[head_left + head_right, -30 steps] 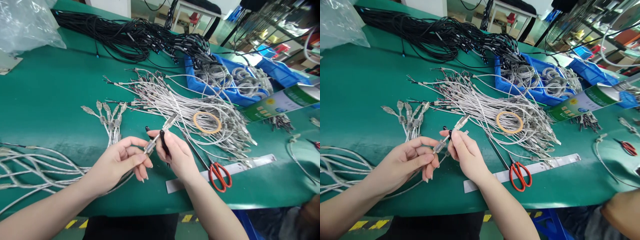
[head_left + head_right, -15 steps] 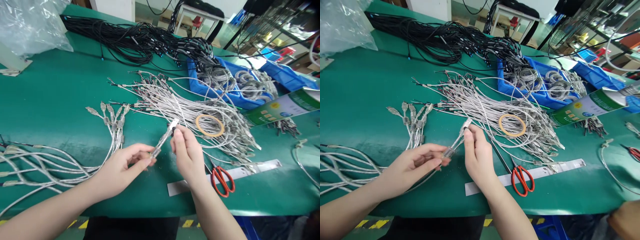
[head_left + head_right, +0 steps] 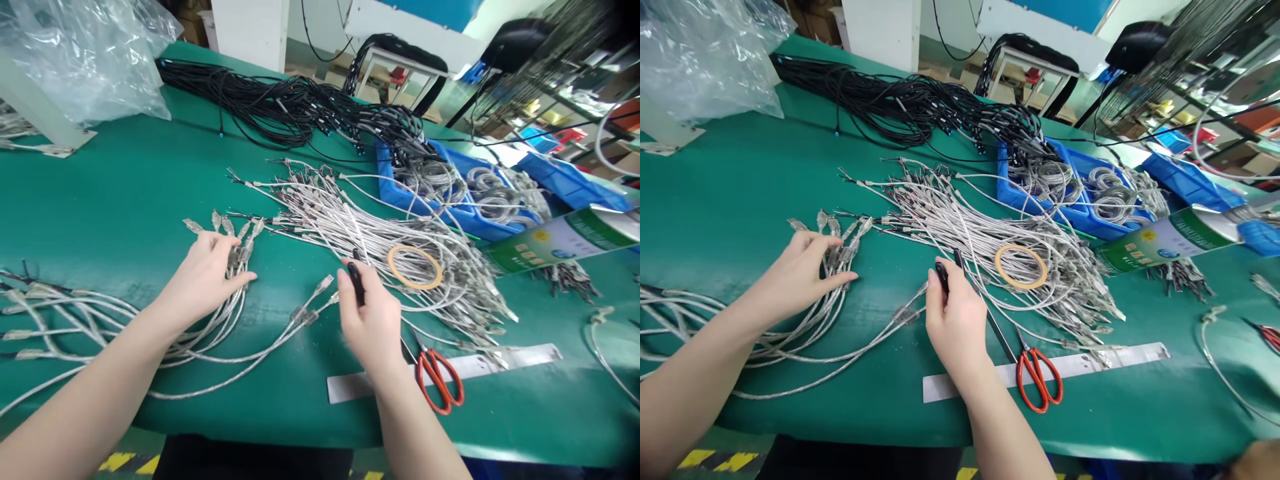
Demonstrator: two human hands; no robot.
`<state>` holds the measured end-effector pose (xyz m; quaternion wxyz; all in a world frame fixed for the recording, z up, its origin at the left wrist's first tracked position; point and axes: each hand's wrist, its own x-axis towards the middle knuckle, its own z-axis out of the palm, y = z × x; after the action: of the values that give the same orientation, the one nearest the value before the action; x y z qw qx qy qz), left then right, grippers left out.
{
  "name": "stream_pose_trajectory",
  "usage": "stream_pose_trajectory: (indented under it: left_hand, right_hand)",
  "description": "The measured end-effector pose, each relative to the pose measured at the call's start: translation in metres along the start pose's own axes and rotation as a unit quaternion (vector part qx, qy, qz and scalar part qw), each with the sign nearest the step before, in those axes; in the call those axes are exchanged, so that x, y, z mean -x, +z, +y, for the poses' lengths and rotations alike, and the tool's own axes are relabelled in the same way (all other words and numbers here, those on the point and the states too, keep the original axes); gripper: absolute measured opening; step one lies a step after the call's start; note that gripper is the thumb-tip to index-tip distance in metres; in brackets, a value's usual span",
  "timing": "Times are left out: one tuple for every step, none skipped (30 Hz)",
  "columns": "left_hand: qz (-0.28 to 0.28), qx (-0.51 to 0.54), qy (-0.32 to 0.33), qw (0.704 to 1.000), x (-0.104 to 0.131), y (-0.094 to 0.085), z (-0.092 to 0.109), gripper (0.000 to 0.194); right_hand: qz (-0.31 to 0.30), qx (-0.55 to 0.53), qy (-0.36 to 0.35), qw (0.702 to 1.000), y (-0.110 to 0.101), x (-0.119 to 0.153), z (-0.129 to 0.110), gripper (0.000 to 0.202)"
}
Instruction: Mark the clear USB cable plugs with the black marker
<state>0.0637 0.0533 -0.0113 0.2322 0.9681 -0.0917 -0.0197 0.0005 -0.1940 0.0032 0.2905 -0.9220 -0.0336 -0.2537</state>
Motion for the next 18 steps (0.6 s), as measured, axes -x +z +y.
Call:
stream_pose_trajectory:
  left_hand:
    - [-0.012, 0.022, -0.010, 1.000, -0.001, 0.002, 0.000, 0.067]
    - [-0.014, 0.045, -0.019, 0.999, -0.001, 0.002, 0.001, 0.066]
    - [-0.008, 0.060, -0.026, 0.998, -0.001, 0.003, 0.003, 0.065]
    - [0.005, 0.070, -0.031, 0.997, -0.001, 0.003, 0.005, 0.065]
    - [0.021, 0.083, -0.035, 0.996, -0.001, 0.002, 0.007, 0.066]
    - [0.034, 0.109, -0.039, 0.993, -0.001, 0.001, 0.008, 0.068]
    - [0.043, 0.157, -0.048, 0.985, -0.002, 0.001, 0.010, 0.071]
    - [0.050, 0.221, -0.060, 0.972, -0.003, 0.000, 0.011, 0.076]
    - [0.055, 0.287, -0.073, 0.954, -0.004, 0.000, 0.011, 0.081]
    - [0.056, 0.344, -0.085, 0.934, -0.005, -0.001, 0.012, 0.085]
    - [0.057, 0.383, -0.099, 0.917, -0.006, -0.002, 0.011, 0.087]
    - [0.057, 0.404, -0.114, 0.906, -0.007, -0.003, 0.011, 0.089]
    - [0.051, 0.404, -0.123, 0.905, -0.007, -0.005, 0.011, 0.089]
    - [0.042, 0.376, -0.121, 0.918, -0.008, -0.006, 0.010, 0.088]
    - [0.038, 0.328, -0.111, 0.937, -0.007, -0.008, 0.010, 0.085]
    - [0.042, 0.267, -0.096, 0.958, -0.007, -0.010, 0.009, 0.081]
    - [0.057, 0.196, -0.075, 0.976, -0.006, -0.011, 0.009, 0.076]
    - [0.084, 0.129, -0.050, 0.987, -0.004, -0.013, 0.009, 0.069]
  right_hand:
    - [0.000, -0.007, -0.009, 1.000, 0.002, 0.001, -0.001, 0.024]
    - [-0.002, -0.014, -0.016, 1.000, 0.004, 0.002, -0.003, 0.023]
    - [-0.004, -0.018, -0.023, 1.000, 0.007, 0.004, -0.003, 0.022]
    - [-0.009, -0.023, -0.027, 0.999, 0.008, 0.005, -0.004, 0.022]
    - [-0.015, -0.027, -0.030, 0.999, 0.010, 0.006, -0.005, 0.023]
    - [-0.021, -0.032, -0.032, 0.999, 0.011, 0.008, -0.005, 0.023]
    - [-0.026, -0.036, -0.033, 0.998, 0.012, 0.009, -0.006, 0.023]
    - [-0.029, -0.041, -0.033, 0.998, 0.012, 0.010, -0.006, 0.023]
    - [-0.030, -0.045, -0.034, 0.998, 0.013, 0.011, -0.007, 0.023]
    - [-0.028, -0.049, -0.035, 0.998, 0.013, 0.011, -0.007, 0.023]
    - [-0.026, -0.052, -0.034, 0.998, 0.012, 0.012, -0.008, 0.023]
    - [-0.028, -0.055, -0.031, 0.998, 0.012, 0.012, -0.008, 0.024]
    - [-0.033, -0.058, -0.027, 0.997, 0.012, 0.012, -0.009, 0.024]
    - [-0.039, -0.062, -0.023, 0.997, 0.012, 0.012, -0.009, 0.024]
    - [-0.047, -0.065, -0.019, 0.997, 0.012, 0.012, -0.010, 0.025]
    - [-0.055, -0.069, -0.015, 0.996, 0.012, 0.012, -0.010, 0.025]
    - [-0.061, -0.071, -0.011, 0.996, 0.012, 0.013, -0.010, 0.026]
    - [-0.064, -0.073, -0.009, 0.995, 0.012, 0.013, -0.010, 0.026]
